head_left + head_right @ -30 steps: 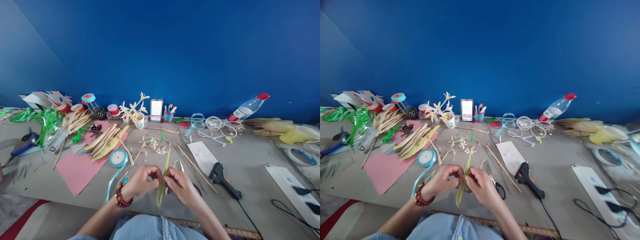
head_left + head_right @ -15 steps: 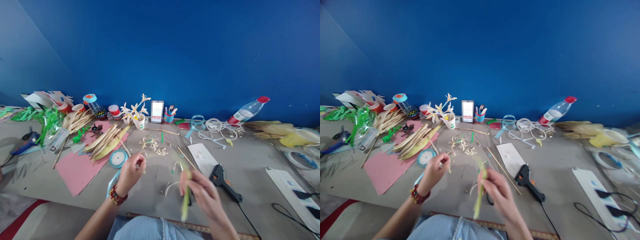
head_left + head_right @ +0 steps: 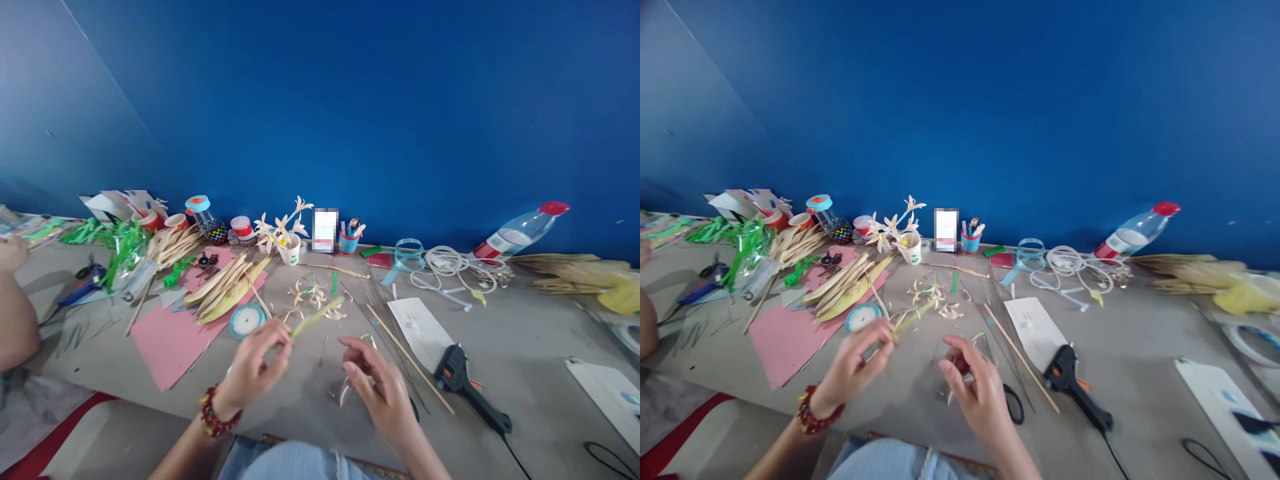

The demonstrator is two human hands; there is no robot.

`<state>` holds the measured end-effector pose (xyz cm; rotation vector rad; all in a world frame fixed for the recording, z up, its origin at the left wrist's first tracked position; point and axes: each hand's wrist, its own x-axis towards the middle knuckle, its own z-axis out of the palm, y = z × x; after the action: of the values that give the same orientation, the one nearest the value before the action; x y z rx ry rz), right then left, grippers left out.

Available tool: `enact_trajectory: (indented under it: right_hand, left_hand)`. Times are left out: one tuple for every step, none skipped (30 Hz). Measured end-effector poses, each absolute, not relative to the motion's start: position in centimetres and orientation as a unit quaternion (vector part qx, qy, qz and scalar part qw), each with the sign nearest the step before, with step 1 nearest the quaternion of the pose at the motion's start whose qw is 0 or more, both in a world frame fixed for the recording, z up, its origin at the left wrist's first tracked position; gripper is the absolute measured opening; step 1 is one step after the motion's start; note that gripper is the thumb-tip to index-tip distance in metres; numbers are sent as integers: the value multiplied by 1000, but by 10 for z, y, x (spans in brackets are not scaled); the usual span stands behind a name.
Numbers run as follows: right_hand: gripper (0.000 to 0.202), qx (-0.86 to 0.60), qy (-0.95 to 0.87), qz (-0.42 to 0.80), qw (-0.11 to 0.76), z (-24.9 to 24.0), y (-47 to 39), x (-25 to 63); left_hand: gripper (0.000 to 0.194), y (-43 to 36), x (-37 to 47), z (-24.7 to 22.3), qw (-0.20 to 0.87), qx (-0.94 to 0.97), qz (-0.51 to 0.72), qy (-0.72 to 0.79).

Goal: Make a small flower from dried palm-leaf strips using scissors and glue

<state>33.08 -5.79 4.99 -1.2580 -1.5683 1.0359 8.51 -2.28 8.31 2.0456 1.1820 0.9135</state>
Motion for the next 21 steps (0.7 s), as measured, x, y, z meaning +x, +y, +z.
enact_trajectory:
  right_hand:
    - [31, -515, -618, 419, 422, 49, -58, 335]
    - [31, -527, -608, 426, 413, 47, -59, 339]
    - [31, -539, -600, 432, 404, 46, -59, 342]
    - [30, -547, -595, 437, 394, 46, -60, 344]
    - [30, -553, -596, 438, 384, 45, -60, 345]
    - [29, -555, -602, 434, 376, 45, -60, 343]
    - [28, -555, -611, 426, 370, 46, -60, 341]
    - [27, -552, -621, 418, 366, 47, -60, 337]
    - [26, -548, -630, 412, 366, 48, -60, 333]
    - [25, -541, -635, 409, 370, 50, -59, 329]
    - [24, -533, -637, 411, 376, 52, -58, 324]
    - [23, -525, -634, 420, 382, 54, -58, 320]
    - [23, -516, -628, 435, 386, 56, -57, 317]
    - [23, -506, -618, 457, 391, 58, -55, 314]
    - [24, -495, -603, 484, 396, 59, -54, 311]
    - [25, -483, -583, 514, 403, 60, -54, 310]
    - [25, -471, -561, 541, 414, 60, -53, 309]
    - [26, -462, -538, 561, 426, 60, -52, 308]
    - [27, -457, -518, 575, 437, 60, -51, 308]
    - [29, -458, -501, 583, 446, 60, -51, 308]
    - [31, -463, -487, 585, 455, 59, -51, 309]
  left_hand:
    - [11, -15, 65, 82, 218, 777, 353, 473]
    - [11, -6, 45, 81, 148, 777, 344, 506]
    - [11, 3, 26, 81, 90, 772, 324, 539]
    - [11, 10, 10, 81, 52, 770, 291, 566]
    - [12, 16, -2, 81, 23, 767, 271, 581]
    - [12, 19, -8, 81, 4, 768, 257, 587]
    - [12, 20, -8, 82, 1, 767, 257, 588]
    - [12, 18, -3, 82, 24, 767, 267, 583]
    - [12, 14, 8, 83, 77, 767, 282, 572]
    - [13, 7, 22, 83, 152, 758, 306, 556]
    - [14, 0, 39, 83, 249, 742, 320, 533]
    - [15, -7, 56, 83, 355, 724, 308, 504]
    - [15, -14, 73, 82, 444, 702, 292, 474]
    - [14, -19, 89, 82, 510, 678, 280, 449]
    - [13, -23, 102, 81, 550, 658, 280, 431]
    - [12, -26, 113, 80, 572, 646, 281, 420]
    - [12, -28, 121, 79, 584, 640, 278, 414]
    - [13, -28, 127, 78, 590, 639, 271, 412]
    - [14, -28, 131, 78, 592, 641, 263, 411]
    - [15, -27, 134, 77, 596, 642, 254, 409]
    - [15, -27, 135, 77, 609, 636, 249, 403]
